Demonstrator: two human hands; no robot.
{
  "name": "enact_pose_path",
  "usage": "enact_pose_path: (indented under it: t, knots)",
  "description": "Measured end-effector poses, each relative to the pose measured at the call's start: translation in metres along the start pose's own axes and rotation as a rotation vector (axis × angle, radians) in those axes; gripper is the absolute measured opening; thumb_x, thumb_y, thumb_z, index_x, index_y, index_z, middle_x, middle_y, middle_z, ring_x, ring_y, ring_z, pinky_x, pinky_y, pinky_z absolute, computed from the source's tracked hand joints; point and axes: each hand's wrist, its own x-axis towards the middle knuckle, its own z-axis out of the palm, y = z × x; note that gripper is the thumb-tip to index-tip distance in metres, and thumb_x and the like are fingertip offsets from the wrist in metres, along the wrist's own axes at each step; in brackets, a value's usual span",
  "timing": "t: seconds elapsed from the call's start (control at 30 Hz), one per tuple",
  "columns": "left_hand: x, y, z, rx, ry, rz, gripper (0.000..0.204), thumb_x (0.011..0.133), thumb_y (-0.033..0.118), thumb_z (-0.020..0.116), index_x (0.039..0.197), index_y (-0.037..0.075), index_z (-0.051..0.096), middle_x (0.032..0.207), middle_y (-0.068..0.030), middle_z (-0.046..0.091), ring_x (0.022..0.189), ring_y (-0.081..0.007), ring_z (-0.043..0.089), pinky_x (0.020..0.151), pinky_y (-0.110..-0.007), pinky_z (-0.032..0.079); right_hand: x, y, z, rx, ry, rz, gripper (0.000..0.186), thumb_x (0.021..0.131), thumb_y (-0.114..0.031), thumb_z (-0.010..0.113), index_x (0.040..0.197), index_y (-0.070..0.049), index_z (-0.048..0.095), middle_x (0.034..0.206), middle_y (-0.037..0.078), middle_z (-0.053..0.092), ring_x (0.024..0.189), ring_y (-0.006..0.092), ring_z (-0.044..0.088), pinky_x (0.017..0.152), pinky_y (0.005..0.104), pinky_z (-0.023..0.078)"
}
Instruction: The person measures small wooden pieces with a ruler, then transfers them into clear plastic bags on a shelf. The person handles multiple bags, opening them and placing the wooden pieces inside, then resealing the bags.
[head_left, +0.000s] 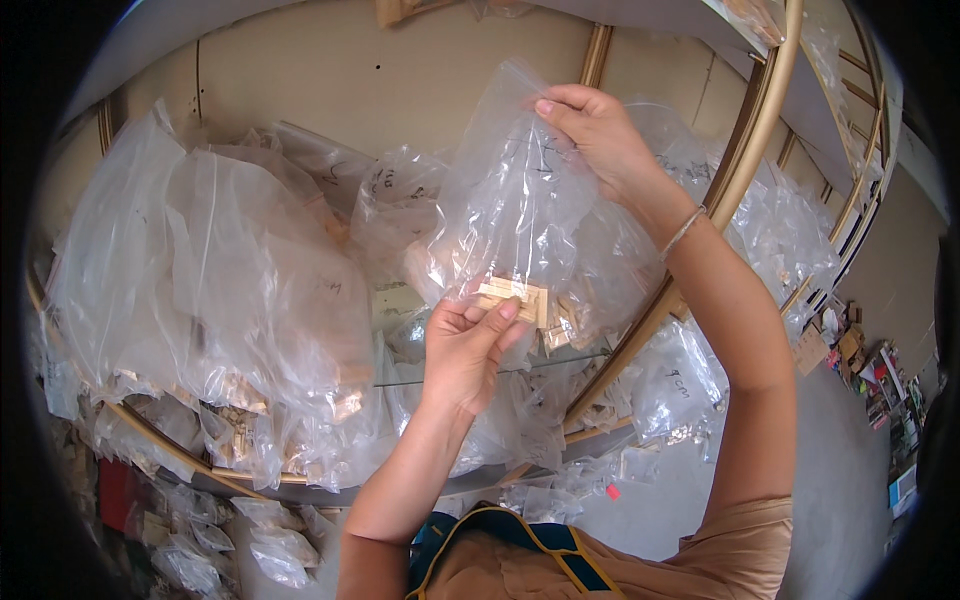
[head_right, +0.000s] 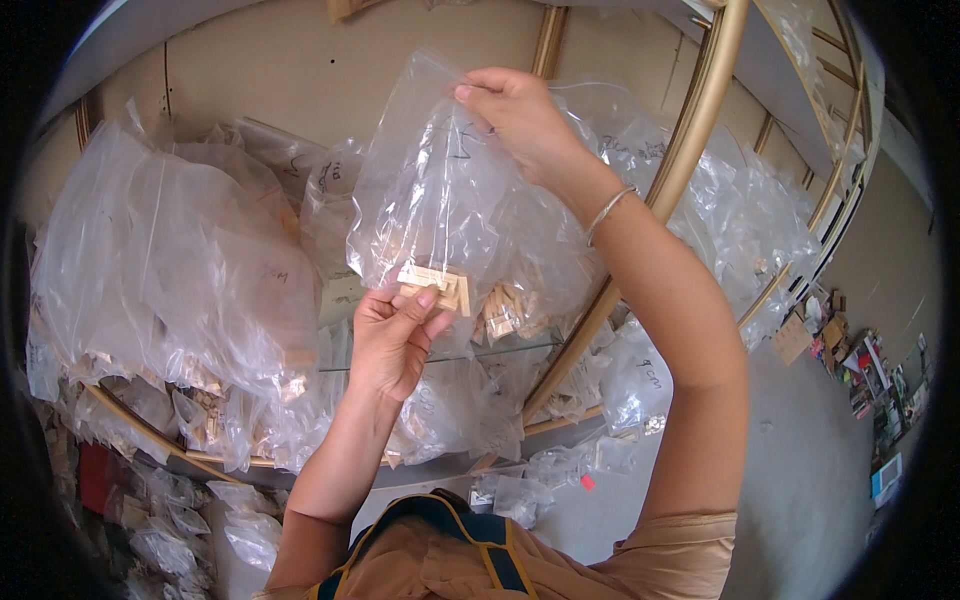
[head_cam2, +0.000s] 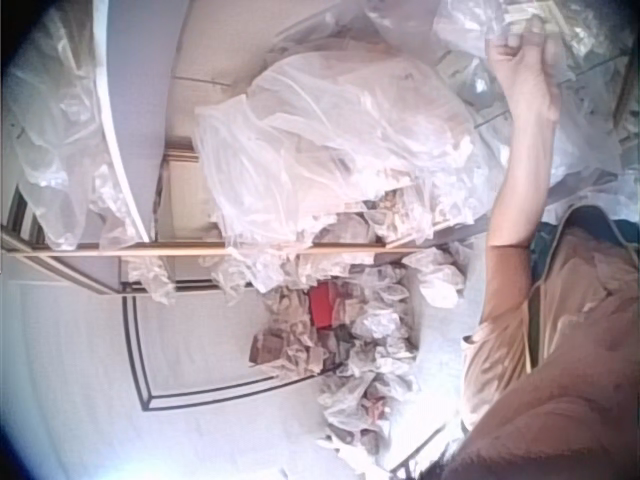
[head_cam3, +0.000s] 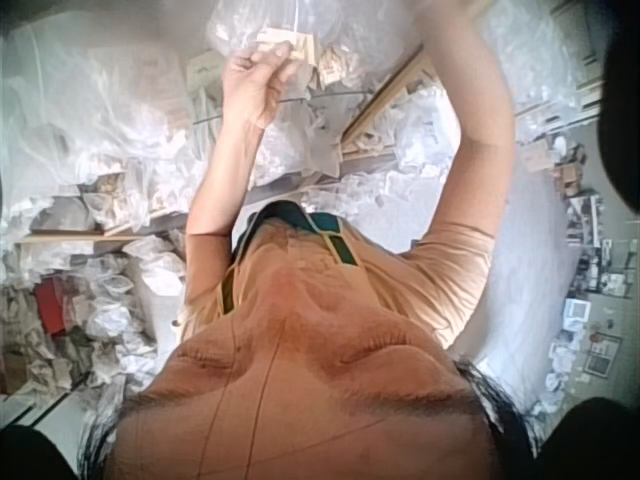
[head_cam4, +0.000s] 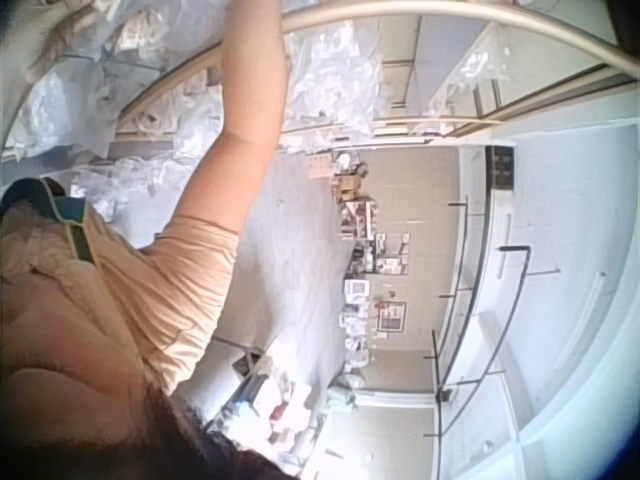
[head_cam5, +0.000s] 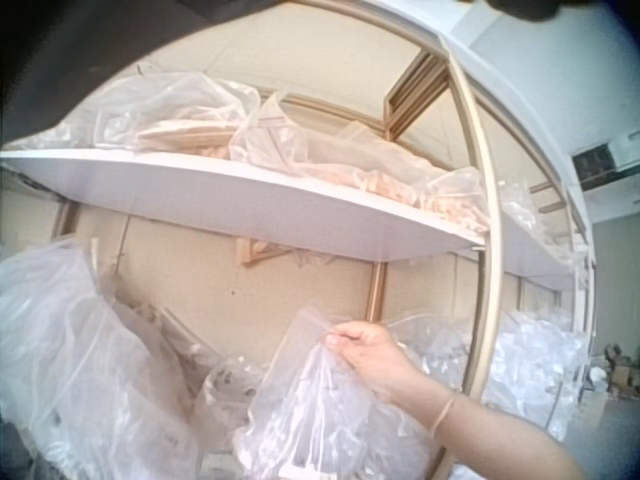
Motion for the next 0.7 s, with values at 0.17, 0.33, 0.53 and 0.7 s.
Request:
enact_pose_path:
  t: [0.17, 0.33, 0.53, 0.7]
  knots:
    - [0.005, 0.001, -0.016, 0.089, 0.013, 0.088, 0.021, 0.097, 0.0, 0.07, 0.117, 0.004, 0.069, 0.107, -0.0072, 0.076, 0.097, -0.016, 0.073, 0.083, -0.03, 0.063, -0.003, 0.004, -0.005, -0.042, 0.009, 0.039, 0.021, 0.103, -0.018, 0.065, 0.115, -0.002, 0.072, 0.069, -0.009, 0.053, 0.059, 0.0009, 0.043, 0.05, 0.0201, 0.034]
    - [0.005, 0.0, -0.023, 0.111, -0.003, 0.1, 0.02, 0.097, 0.003, 0.07, 0.118, 0.004, 0.071, 0.109, -0.0065, 0.076, 0.099, -0.0145, 0.072, 0.084, -0.028, 0.062, -0.004, 0.007, -0.008, -0.044, 0.022, 0.053, 0.022, 0.102, -0.017, 0.065, 0.114, -0.001, 0.074, 0.071, -0.006, 0.054, 0.062, 0.0035, 0.045, 0.053, 0.0227, 0.036]
    - [0.002, -0.001, -0.028, 0.136, -0.023, 0.117, 0.03, 0.095, -0.002, 0.071, 0.124, 0.004, 0.068, 0.111, -0.0069, 0.075, 0.102, -0.0153, 0.071, 0.089, -0.03, 0.059, -0.003, 0.008, -0.006, -0.107, -0.001, 0.071, 0.023, 0.104, -0.02, 0.062, 0.112, -0.001, 0.073, 0.067, -0.006, 0.053, 0.057, 0.0032, 0.043, 0.051, 0.0219, 0.033]
    - [-0.023, 0.008, -0.04, 0.465, -0.267, 0.131, 0.077, 0.086, -0.006, 0.078, 0.154, 0.007, 0.044, 0.136, -0.0133, 0.064, 0.121, -0.0229, 0.063, 0.103, -0.039, 0.053, -0.024, 0.004, 0.002, -0.221, -0.159, 0.222, 0.023, 0.105, -0.024, 0.061, 0.107, -0.004, 0.072, 0.065, -0.006, 0.054, 0.051, 0.0024, 0.042, 0.046, 0.0212, 0.03]
